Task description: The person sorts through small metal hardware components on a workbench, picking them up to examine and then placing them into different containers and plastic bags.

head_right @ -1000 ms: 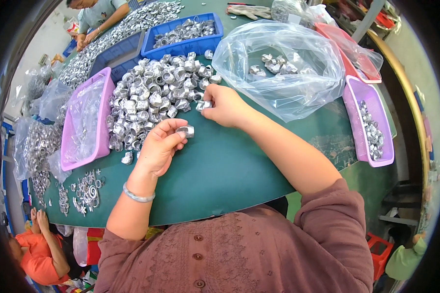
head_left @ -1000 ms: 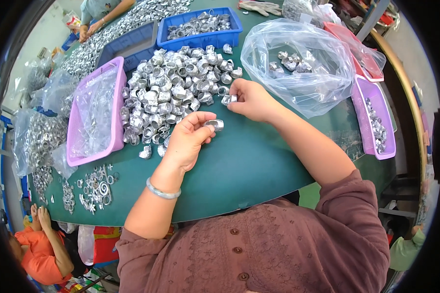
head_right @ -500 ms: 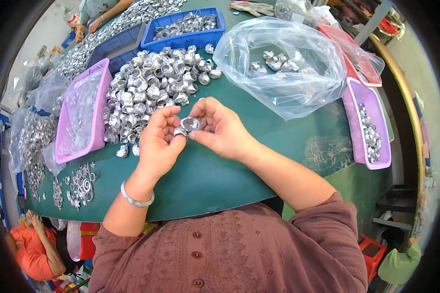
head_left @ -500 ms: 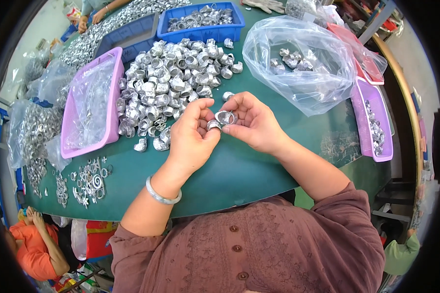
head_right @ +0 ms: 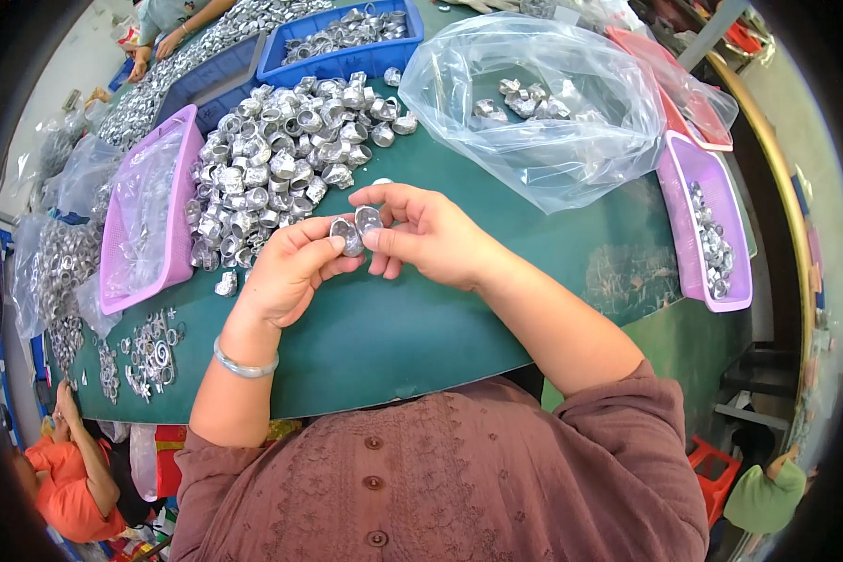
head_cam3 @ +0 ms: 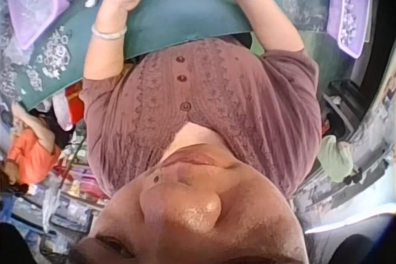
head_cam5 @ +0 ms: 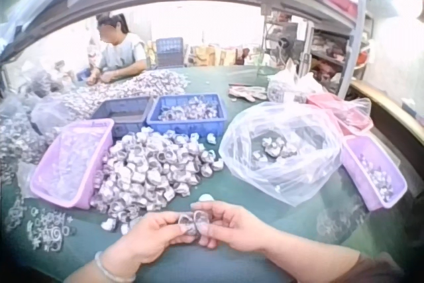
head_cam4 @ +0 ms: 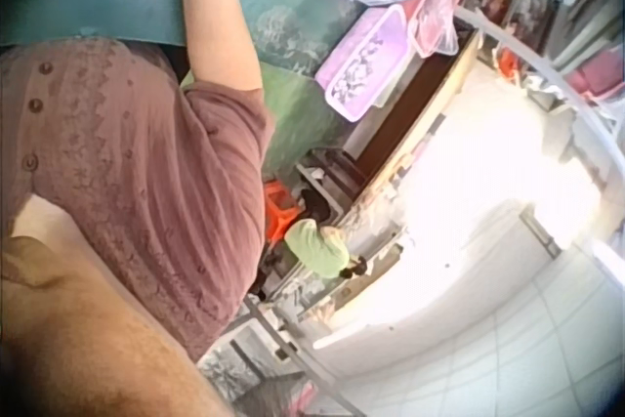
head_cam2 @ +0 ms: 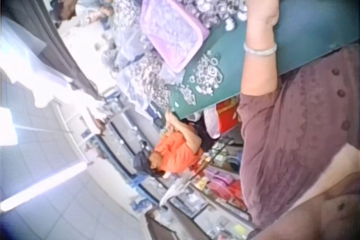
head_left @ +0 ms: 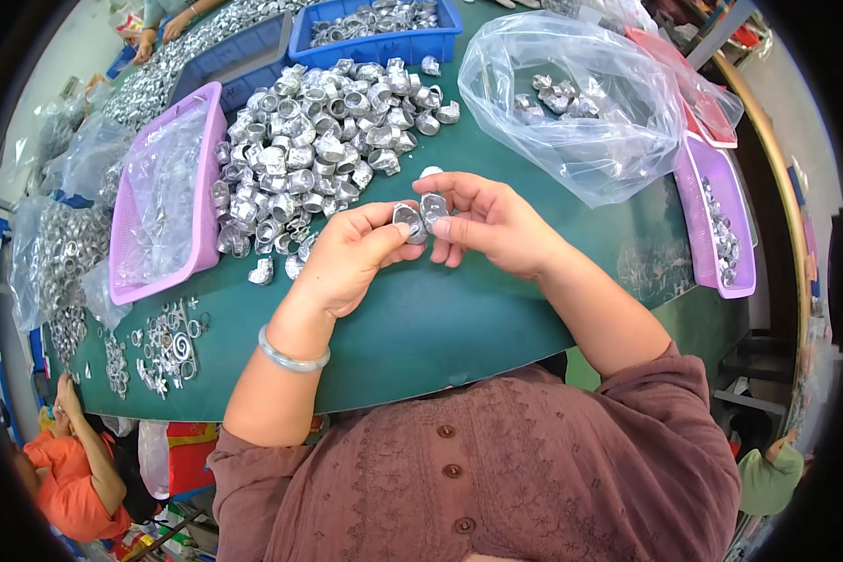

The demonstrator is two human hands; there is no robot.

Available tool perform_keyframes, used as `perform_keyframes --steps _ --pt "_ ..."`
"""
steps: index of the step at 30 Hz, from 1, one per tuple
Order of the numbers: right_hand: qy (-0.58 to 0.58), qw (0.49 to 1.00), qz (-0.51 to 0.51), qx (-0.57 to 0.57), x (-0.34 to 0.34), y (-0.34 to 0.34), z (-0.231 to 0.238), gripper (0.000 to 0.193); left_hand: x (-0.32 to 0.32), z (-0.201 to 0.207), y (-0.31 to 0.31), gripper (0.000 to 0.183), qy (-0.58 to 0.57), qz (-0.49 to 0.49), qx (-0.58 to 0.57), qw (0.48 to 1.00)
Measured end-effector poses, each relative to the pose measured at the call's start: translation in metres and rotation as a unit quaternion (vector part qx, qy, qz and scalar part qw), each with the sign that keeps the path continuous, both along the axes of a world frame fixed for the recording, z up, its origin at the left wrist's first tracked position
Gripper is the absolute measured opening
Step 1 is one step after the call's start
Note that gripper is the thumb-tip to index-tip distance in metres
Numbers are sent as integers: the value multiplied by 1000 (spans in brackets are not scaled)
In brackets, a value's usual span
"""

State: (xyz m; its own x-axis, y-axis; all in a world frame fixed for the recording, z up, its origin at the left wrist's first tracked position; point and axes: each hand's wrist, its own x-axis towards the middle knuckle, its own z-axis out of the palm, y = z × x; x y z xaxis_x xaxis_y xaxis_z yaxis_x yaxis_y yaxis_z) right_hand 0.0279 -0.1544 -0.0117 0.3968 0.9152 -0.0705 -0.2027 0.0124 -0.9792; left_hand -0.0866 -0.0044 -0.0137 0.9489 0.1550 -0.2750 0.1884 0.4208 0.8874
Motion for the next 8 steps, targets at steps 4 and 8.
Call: perform_keyframes --steps 4,8 --pt "127 990 22 -48 6 -1 3 35 3 -8 10 29 -4 -39 -87 995" --pt "185 981 36 -49 12 -2 -4 41 5 -13 12 33 4 -53 -128 990"
